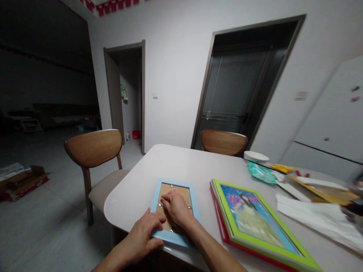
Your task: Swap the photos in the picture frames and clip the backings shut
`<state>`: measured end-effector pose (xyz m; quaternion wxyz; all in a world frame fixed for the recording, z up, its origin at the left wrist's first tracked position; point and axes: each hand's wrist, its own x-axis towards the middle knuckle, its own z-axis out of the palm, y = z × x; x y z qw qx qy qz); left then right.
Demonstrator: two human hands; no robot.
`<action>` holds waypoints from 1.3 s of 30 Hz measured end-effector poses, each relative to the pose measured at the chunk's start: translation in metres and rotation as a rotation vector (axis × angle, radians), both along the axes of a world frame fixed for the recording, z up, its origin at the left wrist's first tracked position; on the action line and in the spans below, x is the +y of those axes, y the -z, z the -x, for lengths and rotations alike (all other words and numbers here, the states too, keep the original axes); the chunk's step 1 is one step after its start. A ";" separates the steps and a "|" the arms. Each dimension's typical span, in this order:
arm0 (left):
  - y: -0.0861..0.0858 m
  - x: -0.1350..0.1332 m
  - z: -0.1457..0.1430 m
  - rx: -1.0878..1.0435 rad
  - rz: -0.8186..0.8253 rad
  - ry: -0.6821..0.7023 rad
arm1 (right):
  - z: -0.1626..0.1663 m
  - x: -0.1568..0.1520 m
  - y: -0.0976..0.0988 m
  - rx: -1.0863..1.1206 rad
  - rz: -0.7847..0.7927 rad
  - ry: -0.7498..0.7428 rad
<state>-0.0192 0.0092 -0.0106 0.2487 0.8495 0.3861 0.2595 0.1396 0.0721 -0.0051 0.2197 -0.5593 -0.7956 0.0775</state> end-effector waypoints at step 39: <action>-0.014 -0.010 -0.022 -0.127 0.008 -0.119 | -0.077 0.001 -0.016 0.766 -0.042 0.502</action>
